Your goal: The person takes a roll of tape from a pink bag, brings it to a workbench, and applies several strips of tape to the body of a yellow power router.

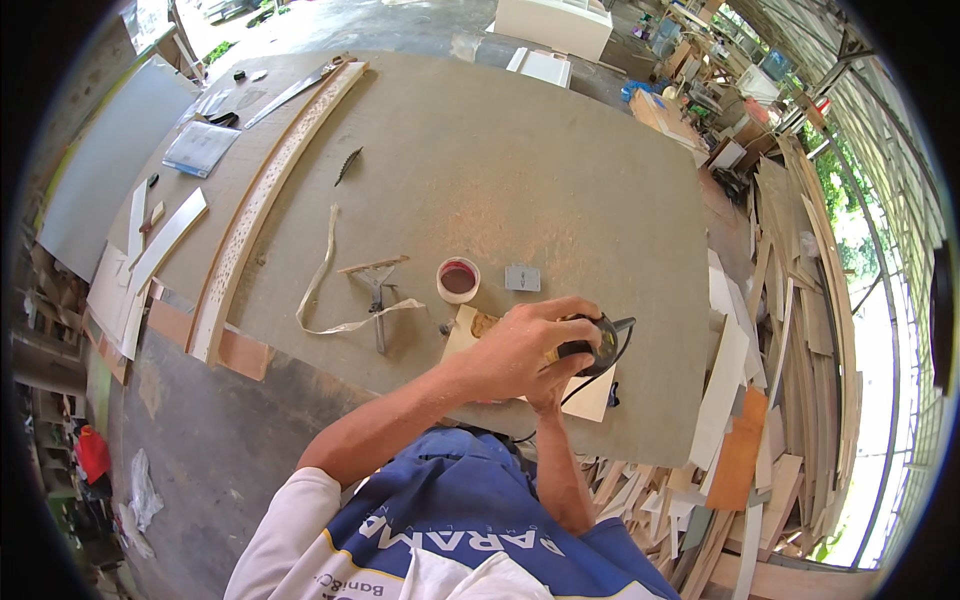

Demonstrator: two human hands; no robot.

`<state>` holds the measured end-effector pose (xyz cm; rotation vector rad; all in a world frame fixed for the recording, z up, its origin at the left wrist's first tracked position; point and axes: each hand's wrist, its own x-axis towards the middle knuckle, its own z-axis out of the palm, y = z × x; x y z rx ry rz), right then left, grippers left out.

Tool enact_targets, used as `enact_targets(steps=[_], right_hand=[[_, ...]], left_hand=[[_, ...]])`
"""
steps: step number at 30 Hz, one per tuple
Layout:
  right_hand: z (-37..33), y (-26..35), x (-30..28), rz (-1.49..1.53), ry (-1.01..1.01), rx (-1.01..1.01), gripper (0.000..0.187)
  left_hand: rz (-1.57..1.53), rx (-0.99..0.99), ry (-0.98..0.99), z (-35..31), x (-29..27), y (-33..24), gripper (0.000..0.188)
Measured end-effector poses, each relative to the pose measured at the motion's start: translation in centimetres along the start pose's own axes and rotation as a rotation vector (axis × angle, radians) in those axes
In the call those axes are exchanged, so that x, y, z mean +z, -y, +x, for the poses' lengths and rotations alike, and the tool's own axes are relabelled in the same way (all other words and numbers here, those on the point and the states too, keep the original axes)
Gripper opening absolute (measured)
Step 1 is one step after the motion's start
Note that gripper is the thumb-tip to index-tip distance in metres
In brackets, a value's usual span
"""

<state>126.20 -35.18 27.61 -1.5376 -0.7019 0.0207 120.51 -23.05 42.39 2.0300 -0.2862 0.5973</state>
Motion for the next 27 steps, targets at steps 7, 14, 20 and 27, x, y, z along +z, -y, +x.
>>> enact_targets(steps=[7, 14, 20, 27], right_hand=[[-1.5, -3.8, -1.4, 0.011, 0.092, 0.134, 0.078], [-0.8, -1.9, -1.4, -0.037, 0.056, 0.064, 0.08], [-0.1, -2.1, -0.1, -0.283, 0.095, -0.102, 0.08], [-0.1, -5.2, 1.1, 0.163, 0.117, 0.214, 0.074]], left_hand=[[-0.059, 0.05, 0.047, -0.7, 0.1, 1.8, 0.021], [-0.061, 0.043, 0.004, -0.6, 1.1, 2.7, 0.029], [0.258, 0.125, 0.005, -1.8, 1.0, 3.5, 0.026], [-0.045, -0.273, -0.161, -6.5, -1.2, 10.1, 0.044]])
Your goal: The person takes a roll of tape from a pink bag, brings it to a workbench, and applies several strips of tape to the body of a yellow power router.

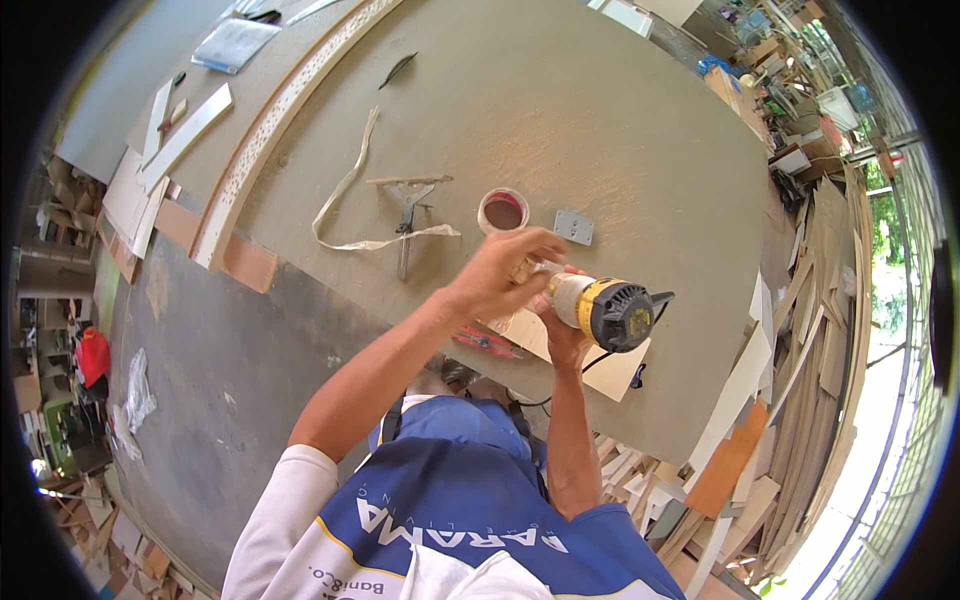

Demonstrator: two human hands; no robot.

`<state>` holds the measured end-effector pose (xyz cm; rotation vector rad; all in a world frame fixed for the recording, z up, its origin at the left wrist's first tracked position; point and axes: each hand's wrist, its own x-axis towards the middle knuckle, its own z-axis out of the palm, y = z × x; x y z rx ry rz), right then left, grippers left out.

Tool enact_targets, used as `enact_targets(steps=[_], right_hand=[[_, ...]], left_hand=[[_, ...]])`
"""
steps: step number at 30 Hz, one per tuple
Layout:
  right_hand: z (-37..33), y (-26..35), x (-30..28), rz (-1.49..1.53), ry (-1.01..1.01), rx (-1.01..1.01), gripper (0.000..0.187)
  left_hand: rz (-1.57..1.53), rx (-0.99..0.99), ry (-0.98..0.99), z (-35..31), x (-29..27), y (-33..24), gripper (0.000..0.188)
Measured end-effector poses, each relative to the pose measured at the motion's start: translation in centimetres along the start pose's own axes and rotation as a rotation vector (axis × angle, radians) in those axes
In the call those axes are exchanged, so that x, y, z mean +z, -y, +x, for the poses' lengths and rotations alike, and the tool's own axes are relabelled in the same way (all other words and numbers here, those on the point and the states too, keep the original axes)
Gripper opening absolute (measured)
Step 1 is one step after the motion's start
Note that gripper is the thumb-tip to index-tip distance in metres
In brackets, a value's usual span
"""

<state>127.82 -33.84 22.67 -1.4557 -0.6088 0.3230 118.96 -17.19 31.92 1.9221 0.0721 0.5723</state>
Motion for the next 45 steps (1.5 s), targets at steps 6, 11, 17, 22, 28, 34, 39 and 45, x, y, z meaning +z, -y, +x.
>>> enact_targets(steps=[6, 11, 17, 22, 28, 34, 39, 45], right_hand=[[0.8, -1.9, 0.0, 0.046, 0.084, 0.046, 0.08], [1.6, -3.2, 0.3, -0.034, 0.125, 0.082, 0.081], [2.1, -3.3, 0.4, -0.205, 0.197, 0.1, 0.08], [2.9, -2.9, 0.5, -0.384, 0.268, 0.103, 0.081], [3.6, -3.1, 1.1, -0.436, 0.307, 0.136, 0.078], [3.7, -3.3, 0.5, -0.49, 0.332, 0.132, 0.077], [3.6, -3.3, 0.3, -0.532, 0.352, 0.127, 0.077], [3.4, -3.4, 0.5, -0.502, 0.363, 0.121, 0.08]], left_hand=[[0.399, -0.147, 0.233, -7.8, -0.3, 10.3, 0.09], [0.394, -0.051, 0.199, -7.9, 1.9, 13.3, 0.097], [0.465, -0.083, 0.165, -7.9, 3.1, 14.6, 0.101], [0.364, -0.114, 0.08, -8.0, 2.8, 14.9, 0.101], [0.378, -0.091, 0.056, -8.1, 3.4, 15.7, 0.099], [0.341, -0.092, 0.063, -7.8, 3.2, 15.4, 0.096], [0.335, -0.059, 0.03, -7.9, 3.3, 15.7, 0.094], [0.373, -0.078, 0.067, -7.6, 3.1, 15.4, 0.094]])
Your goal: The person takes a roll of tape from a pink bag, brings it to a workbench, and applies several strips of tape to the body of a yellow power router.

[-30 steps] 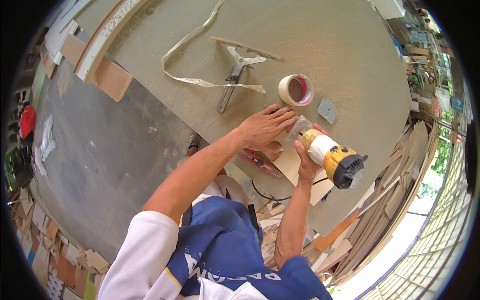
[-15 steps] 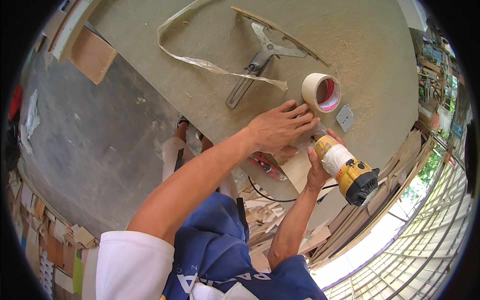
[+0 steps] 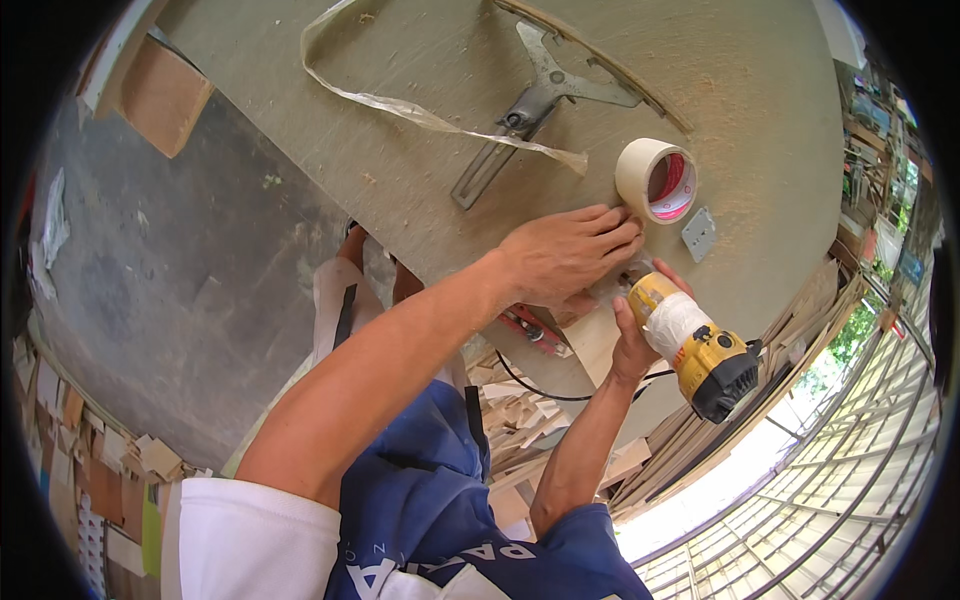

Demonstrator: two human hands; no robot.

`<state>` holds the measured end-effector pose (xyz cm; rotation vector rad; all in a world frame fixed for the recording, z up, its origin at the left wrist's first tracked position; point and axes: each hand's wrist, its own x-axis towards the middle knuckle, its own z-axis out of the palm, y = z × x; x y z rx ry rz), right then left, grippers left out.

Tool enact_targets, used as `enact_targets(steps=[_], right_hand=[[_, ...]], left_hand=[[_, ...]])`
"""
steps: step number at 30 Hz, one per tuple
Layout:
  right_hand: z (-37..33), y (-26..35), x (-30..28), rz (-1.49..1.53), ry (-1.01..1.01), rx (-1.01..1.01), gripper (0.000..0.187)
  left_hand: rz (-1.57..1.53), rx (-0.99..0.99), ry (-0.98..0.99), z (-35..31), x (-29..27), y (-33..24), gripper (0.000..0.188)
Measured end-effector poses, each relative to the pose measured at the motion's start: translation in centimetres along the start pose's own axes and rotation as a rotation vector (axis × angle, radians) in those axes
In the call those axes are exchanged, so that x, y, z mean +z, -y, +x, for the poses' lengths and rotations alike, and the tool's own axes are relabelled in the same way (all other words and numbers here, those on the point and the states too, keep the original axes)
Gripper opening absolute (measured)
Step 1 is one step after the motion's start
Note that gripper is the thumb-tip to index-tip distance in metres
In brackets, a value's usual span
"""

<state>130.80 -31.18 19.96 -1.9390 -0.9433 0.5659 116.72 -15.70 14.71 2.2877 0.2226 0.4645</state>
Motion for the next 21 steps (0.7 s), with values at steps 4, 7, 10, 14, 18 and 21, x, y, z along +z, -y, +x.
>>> enact_targets(steps=[4, 7, 10, 14, 18, 21], right_hand=[[0.2, -0.4, -0.5, -0.033, 0.012, 0.001, 0.08], [0.5, -0.3, -0.8, -0.07, 0.005, 0.0, 0.079], [1.0, -0.4, -0.6, -0.078, -0.029, -0.024, 0.077], [1.4, -0.7, -0.7, -0.047, -0.038, -0.043, 0.074], [1.4, -0.7, -0.9, -0.074, -0.027, -0.025, 0.074], [1.1, -0.6, -0.7, -0.021, -0.022, -0.005, 0.077]], left_hand=[[0.026, -0.005, 0.003, -0.1, 0.2, 0.0, 0.093], [0.037, -0.006, 0.019, -0.1, 0.3, 0.0, 0.09], [0.029, -0.009, 0.03, 0.0, 0.6, 0.1, 0.088], [0.017, -0.002, -0.009, -0.2, 1.0, 0.2, 0.084], [0.028, -0.001, -0.004, -0.1, 1.3, 0.1, 0.083], [0.025, -0.017, 0.016, 0.0, 0.6, -0.1, 0.084]])
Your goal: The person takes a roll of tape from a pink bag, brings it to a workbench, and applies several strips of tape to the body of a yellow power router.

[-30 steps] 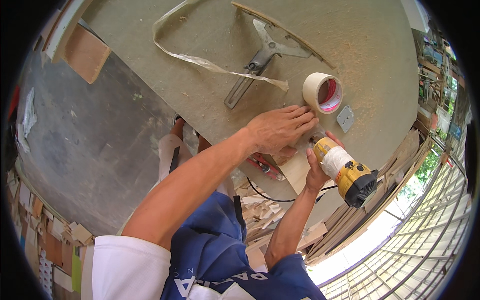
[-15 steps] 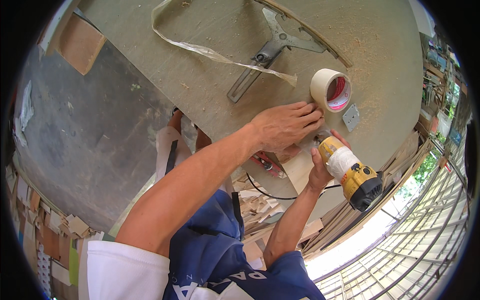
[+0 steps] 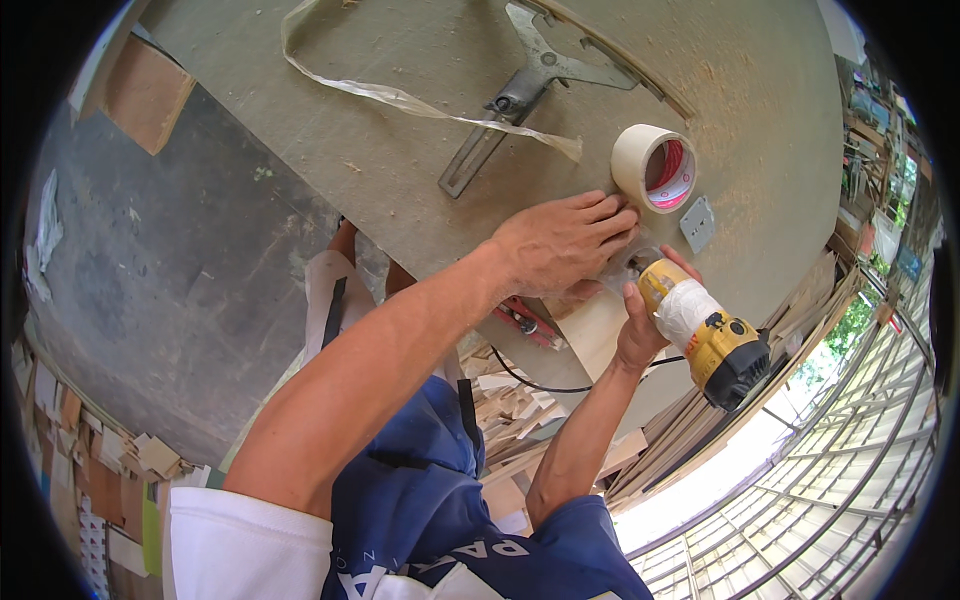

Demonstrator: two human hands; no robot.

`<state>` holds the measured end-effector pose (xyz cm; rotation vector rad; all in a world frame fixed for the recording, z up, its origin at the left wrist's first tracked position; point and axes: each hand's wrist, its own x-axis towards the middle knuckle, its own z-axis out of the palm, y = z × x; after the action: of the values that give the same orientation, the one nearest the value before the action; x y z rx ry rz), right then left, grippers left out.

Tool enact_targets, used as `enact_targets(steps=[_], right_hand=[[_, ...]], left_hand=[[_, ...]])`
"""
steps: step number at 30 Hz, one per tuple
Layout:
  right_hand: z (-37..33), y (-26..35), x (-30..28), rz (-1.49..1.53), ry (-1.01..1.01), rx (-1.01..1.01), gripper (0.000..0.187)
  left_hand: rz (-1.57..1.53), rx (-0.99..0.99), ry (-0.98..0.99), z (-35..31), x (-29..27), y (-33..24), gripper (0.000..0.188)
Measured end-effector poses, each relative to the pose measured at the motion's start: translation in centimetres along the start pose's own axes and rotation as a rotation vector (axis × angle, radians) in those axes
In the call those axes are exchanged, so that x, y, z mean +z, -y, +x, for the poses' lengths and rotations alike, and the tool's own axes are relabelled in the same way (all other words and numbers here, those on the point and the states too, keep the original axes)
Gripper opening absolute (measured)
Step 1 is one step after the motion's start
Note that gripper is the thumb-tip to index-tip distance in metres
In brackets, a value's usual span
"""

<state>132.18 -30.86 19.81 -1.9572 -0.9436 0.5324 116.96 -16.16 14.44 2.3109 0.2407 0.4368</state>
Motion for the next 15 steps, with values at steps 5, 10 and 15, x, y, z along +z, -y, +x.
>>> enact_targets(steps=[5, 10, 15], right_hand=[[-0.6, 0.2, 1.4, 0.064, -0.091, -0.081, 0.072], [-0.4, -0.6, 0.5, 0.078, -0.072, -0.026, 0.081], [0.7, -0.8, 0.2, 0.043, -0.053, -0.05, 0.078]], left_hand=[[0.025, 0.0, 0.031, 0.1, -0.3, -0.2, 0.087], [0.037, 0.005, 0.017, -0.1, 0.0, -0.1, 0.09], [0.017, -0.003, 0.036, -0.3, 0.0, 0.0, 0.092]])
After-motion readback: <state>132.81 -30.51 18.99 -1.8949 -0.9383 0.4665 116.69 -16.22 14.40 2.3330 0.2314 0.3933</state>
